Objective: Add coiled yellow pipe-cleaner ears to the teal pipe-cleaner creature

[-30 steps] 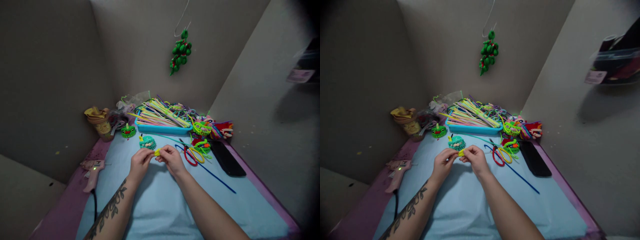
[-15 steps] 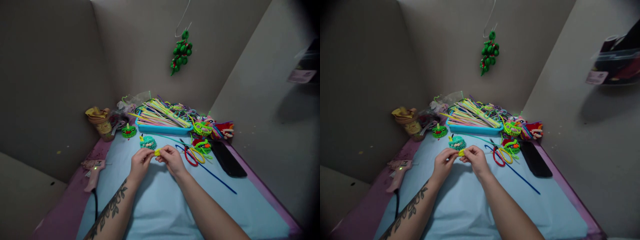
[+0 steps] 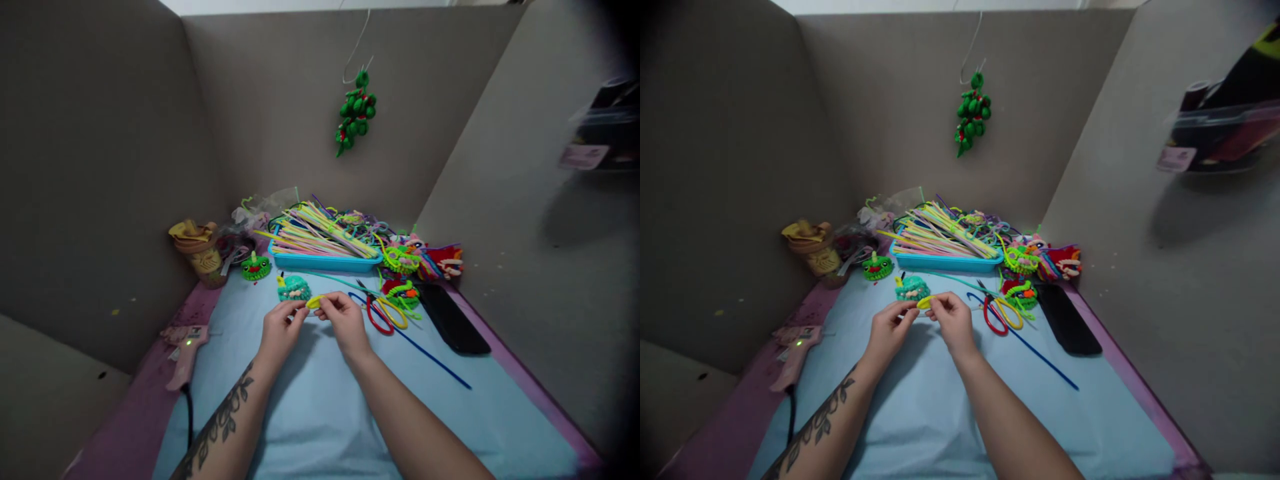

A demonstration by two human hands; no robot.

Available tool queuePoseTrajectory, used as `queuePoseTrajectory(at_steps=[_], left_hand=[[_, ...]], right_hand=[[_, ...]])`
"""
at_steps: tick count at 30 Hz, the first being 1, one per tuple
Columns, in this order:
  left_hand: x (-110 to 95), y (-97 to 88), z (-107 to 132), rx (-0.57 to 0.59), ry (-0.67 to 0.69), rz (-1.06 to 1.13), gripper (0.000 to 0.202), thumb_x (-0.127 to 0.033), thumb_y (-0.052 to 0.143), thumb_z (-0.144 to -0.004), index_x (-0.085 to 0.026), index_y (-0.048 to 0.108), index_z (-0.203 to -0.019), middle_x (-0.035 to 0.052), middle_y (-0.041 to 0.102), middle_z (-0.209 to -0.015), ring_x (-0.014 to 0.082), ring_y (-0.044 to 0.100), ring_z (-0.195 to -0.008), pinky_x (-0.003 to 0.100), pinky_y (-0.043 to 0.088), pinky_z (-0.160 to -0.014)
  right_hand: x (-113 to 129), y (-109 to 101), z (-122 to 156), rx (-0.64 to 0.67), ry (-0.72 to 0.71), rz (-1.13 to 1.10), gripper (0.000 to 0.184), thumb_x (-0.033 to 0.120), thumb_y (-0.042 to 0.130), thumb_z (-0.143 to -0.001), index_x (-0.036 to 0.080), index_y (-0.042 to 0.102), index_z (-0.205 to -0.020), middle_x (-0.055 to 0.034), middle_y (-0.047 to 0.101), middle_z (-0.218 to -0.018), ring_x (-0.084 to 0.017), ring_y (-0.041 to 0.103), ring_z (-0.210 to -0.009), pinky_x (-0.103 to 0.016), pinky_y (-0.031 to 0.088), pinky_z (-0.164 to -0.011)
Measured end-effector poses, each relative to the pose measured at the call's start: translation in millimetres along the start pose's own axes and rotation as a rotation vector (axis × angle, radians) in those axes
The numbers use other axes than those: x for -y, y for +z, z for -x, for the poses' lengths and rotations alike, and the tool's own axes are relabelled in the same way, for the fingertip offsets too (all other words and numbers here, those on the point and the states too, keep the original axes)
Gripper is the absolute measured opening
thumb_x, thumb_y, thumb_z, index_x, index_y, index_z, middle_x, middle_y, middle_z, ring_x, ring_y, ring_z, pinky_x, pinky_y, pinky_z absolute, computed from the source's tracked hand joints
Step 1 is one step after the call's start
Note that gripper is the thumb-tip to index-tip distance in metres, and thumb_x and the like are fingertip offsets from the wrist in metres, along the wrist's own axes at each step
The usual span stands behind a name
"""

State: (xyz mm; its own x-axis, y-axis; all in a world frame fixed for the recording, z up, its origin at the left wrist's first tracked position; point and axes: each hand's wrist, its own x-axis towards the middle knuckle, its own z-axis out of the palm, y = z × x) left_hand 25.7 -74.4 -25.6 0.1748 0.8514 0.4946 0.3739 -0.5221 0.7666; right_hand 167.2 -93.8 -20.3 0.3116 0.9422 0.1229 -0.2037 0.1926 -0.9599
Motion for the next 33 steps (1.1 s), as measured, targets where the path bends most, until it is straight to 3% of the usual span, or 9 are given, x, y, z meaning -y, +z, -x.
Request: queuePoseTrajectory(at_steps=[8, 15, 19, 22, 26, 33], left_hand=[[-4.3, 1.0, -0.6, 0.161, -0.119, -0.013, 0.022, -0.032, 0.056, -0.079, -0.016, 0.072, -0.076, 0.0038, 0.070, -0.071, 0.0138, 0.058, -0.063, 0.021, 0.041, -0.053], [1.7, 3.2, -1.7, 0.158, -0.263, -0.001, 0.031, -0.036, 0.055, -0.077, -0.013, 0.065, -0.058, -0.0018, 0.053, -0.050, 0.0107, 0.045, -0.051, 0.021, 0.032, -0.049], [0.0, 3.3, -1.4, 0.191, -0.291, 0.031, 0.033, -0.038, 0.053, -0.077, -0.013, 0.063, -0.058, -0.0029, 0.049, -0.049, 0.0101, 0.042, -0.050, 0.021, 0.031, -0.050], [-2.0, 3.7, -0.8, 0.210, -0.293, 0.056, 0.034, -0.040, 0.053, -0.076, -0.013, 0.060, -0.056, -0.0034, 0.046, -0.050, 0.0099, 0.040, -0.052, 0.021, 0.029, -0.050], [-1.9, 4.4, -0.2, 0.220, -0.299, 0.084, 0.035, -0.040, 0.055, -0.075, -0.014, 0.056, -0.052, -0.0038, 0.041, -0.049, 0.0098, 0.037, -0.053, 0.021, 0.028, -0.051], [-1.6, 5.2, -1.5, 0.236, -0.342, 0.149, 0.033, -0.040, 0.055, -0.073, -0.013, 0.057, -0.054, -0.0040, 0.042, -0.050, 0.0096, 0.037, -0.053, 0.021, 0.028, -0.050]], right_hand=[[-0.7, 1.1, 1.2, 0.053, -0.051, 0.173, 0.015, 0.033, 0.069, -0.069, 0.018, 0.069, -0.071, -0.0019, 0.066, -0.066, -0.014, 0.059, -0.057, -0.026, 0.049, -0.055], [-3.5, -11.0, -9.2, -0.053, -0.048, 0.241, 0.030, 0.041, 0.056, -0.080, 0.018, 0.070, -0.094, -0.0044, 0.067, -0.074, -0.015, 0.058, -0.058, -0.025, 0.045, -0.050], [-2.4, -11.0, -8.5, 0.049, -0.230, 0.430, 0.015, 0.030, 0.063, -0.076, 0.020, 0.071, -0.083, -0.0052, 0.067, -0.082, -0.017, 0.058, -0.070, -0.028, 0.046, -0.063], [-3.4, -7.4, -4.9, 0.095, -0.299, 0.533, 0.008, 0.024, 0.062, -0.076, 0.020, 0.069, -0.077, -0.0038, 0.064, -0.076, -0.016, 0.056, -0.066, -0.029, 0.044, -0.064], [-4.0, -4.3, -1.9, 0.096, -0.360, 0.611, 0.012, 0.020, 0.059, -0.077, 0.020, 0.063, -0.065, -0.0009, 0.058, -0.066, -0.015, 0.053, -0.063, -0.027, 0.041, -0.062], [-0.1, -0.9, 1.1, 0.088, -0.456, 0.630, 0.016, 0.015, 0.054, -0.079, 0.019, 0.059, -0.065, -0.0006, 0.057, -0.067, -0.015, 0.054, -0.065, -0.026, 0.041, -0.062]])
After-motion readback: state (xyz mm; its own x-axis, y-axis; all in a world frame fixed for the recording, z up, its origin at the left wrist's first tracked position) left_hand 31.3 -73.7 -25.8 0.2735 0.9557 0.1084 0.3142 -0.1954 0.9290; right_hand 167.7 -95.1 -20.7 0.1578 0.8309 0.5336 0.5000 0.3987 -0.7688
